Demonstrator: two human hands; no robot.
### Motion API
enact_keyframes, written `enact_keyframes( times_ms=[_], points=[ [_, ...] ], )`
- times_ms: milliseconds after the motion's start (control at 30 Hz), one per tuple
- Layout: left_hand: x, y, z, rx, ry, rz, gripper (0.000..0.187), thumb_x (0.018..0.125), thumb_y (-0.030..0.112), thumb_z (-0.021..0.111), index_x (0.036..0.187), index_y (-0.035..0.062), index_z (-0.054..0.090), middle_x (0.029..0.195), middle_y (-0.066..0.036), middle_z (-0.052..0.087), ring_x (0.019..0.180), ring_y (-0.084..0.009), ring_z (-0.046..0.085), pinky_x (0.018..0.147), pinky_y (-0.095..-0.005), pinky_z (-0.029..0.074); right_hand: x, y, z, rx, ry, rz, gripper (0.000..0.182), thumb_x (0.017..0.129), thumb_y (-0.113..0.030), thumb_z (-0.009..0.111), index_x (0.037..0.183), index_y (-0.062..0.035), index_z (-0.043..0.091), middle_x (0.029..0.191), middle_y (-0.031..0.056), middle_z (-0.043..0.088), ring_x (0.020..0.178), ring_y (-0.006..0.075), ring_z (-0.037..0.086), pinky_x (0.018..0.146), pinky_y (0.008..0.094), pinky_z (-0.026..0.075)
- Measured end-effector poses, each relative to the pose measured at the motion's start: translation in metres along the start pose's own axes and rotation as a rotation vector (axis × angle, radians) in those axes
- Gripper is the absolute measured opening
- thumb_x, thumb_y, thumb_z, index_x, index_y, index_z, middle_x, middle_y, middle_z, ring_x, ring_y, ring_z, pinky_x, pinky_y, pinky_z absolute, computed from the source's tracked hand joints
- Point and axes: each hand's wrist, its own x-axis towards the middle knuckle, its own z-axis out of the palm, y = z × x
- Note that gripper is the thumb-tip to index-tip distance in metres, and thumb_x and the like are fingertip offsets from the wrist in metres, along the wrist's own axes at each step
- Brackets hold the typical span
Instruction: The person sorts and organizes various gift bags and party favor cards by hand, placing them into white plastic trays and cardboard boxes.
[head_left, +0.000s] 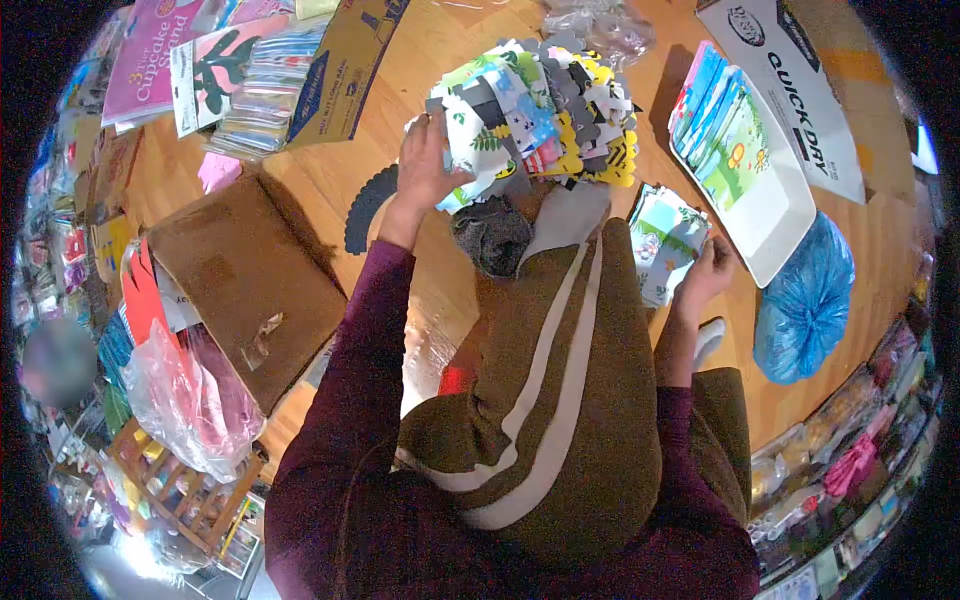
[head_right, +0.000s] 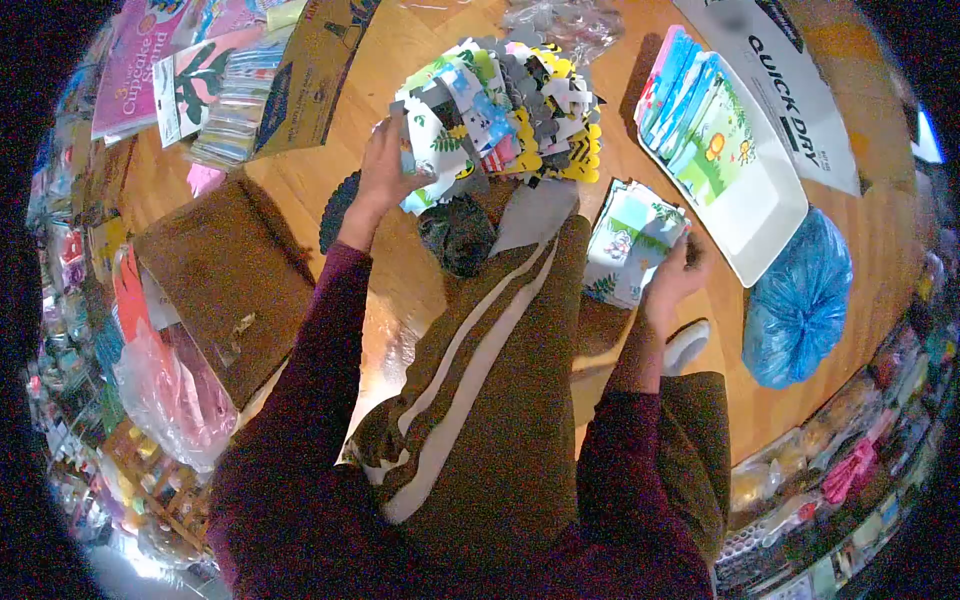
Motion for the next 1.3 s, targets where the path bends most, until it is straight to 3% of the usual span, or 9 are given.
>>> enact_keyframes(
  times_ms=[233, 367, 433, 467, 600, 767, 833, 1033, 1300],
  points=[
    [0.001, 0.020, -0.011, 0.033, -0.002, -0.210, 0.086, 0.051, 0.018, 0.080, 0.123, 0.0032, 0.035, 0.106, -0.020, 0.047, 0.103, -0.0358, 0.044, 0.087, -0.0419, 0.037, -0.002, -0.004, 0.010, -0.071, -0.054, -0.023, 0.013, 0.082, -0.005, 0.054, 0.092, 0.0029, 0.055, 0.088, 0.0077, 0.057, 0.075, 0.0142, 0.054, 0.062, 0.0276, 0.047],
    [0.001, -0.019, -0.010, -0.102, 0.179, -0.024, 0.046, 0.059, 0.010, 0.074, 0.098, 0.0010, 0.052, 0.084, -0.012, 0.054, 0.081, -0.0250, 0.053, 0.071, -0.0347, 0.043, 0.007, -0.029, 0.026, -0.010, -0.038, 0.051, 0.014, 0.080, -0.004, 0.055, 0.091, 0.0046, 0.055, 0.084, 0.0095, 0.058, 0.074, 0.0142, 0.054, 0.064, 0.0269, 0.047],
    [0.000, -0.030, -0.016, -0.706, -0.041, -0.324, 0.027, 0.067, 0.007, 0.070, 0.087, -0.0015, 0.054, 0.068, -0.003, 0.052, 0.062, -0.0121, 0.049, 0.058, -0.0255, 0.041, 0.015, -0.027, 0.030, 0.046, -0.100, -0.050, 0.013, 0.081, -0.004, 0.055, 0.090, 0.0037, 0.055, 0.083, 0.0093, 0.058, 0.071, 0.0136, 0.054, 0.060, 0.0257, 0.048],
    [0.003, -0.029, -0.024, -0.738, 0.020, -0.214, 0.012, 0.075, 0.005, 0.064, 0.080, -0.0010, 0.055, 0.062, 0.003, 0.048, 0.055, -0.0042, 0.041, 0.051, -0.0191, 0.035, 0.012, -0.040, 0.035, 0.091, -0.098, 0.001, 0.010, 0.081, -0.005, 0.054, 0.088, 0.0024, 0.056, 0.082, 0.0087, 0.058, 0.069, 0.0128, 0.054, 0.057, 0.0250, 0.048],
    [0.011, 0.013, -0.070, -1.069, 0.095, -0.350, 0.002, 0.083, 0.004, 0.055, 0.081, 0.0021, 0.054, 0.069, 0.003, 0.055, 0.059, -0.0018, 0.045, 0.054, -0.0170, 0.036, 0.003, -0.059, 0.048, 0.157, -0.223, 0.050, 0.008, 0.082, -0.006, 0.053, 0.085, 0.0010, 0.057, 0.081, 0.0079, 0.057, 0.069, 0.0121, 0.054, 0.059, 0.0246, 0.049],
    [0.020, 0.038, -0.051, -1.363, 0.083, -0.335, 0.002, 0.084, 0.004, 0.053, 0.085, 0.0017, 0.053, 0.072, 0.000, 0.057, 0.062, -0.0044, 0.050, 0.059, -0.0182, 0.040, -0.024, -0.069, 0.074, -0.008, -0.377, -0.148, 0.013, 0.084, -0.006, 0.053, 0.093, 0.0020, 0.055, 0.086, 0.0060, 0.058, 0.073, 0.0124, 0.055, 0.066, 0.0256, 0.047],
    [0.023, 0.060, -0.035, -1.536, 0.134, -0.361, 0.004, 0.084, 0.003, 0.052, 0.087, 0.0002, 0.053, 0.077, -0.003, 0.059, 0.067, -0.0069, 0.053, 0.063, -0.0201, 0.043, -0.037, -0.091, 0.083, 0.172, -0.542, 0.086, 0.015, 0.084, -0.004, 0.052, 0.097, 0.0022, 0.054, 0.088, 0.0053, 0.058, 0.076, 0.0129, 0.054, 0.070, 0.0249, 0.045],
    [0.022, 0.138, -0.004, -1.320, -0.123, -0.295, 0.016, 0.085, 0.006, 0.051, 0.100, 0.0002, 0.052, 0.091, -0.007, 0.059, 0.081, -0.0121, 0.055, 0.072, -0.0243, 0.045, -0.048, -0.082, 0.084, 0.067, -0.491, -0.141, 0.030, 0.076, -0.005, 0.061, 0.104, 0.0004, 0.052, 0.085, 0.0101, 0.059, 0.081, 0.0143, 0.052, 0.072, 0.0266, 0.041],
    [0.010, 0.128, 0.011, -1.234, -0.296, -0.295, 0.028, 0.089, 0.015, 0.046, 0.112, -0.0001, 0.045, 0.102, -0.012, 0.055, 0.095, -0.0191, 0.055, 0.078, -0.0312, 0.048, -0.033, -0.025, -0.032, 0.223, -0.325, 0.330, 0.019, 0.080, -0.004, 0.055, 0.097, 0.0030, 0.055, 0.090, 0.0064, 0.060, 0.079, 0.0119, 0.054, 0.070, 0.0254, 0.043]
  ],
)
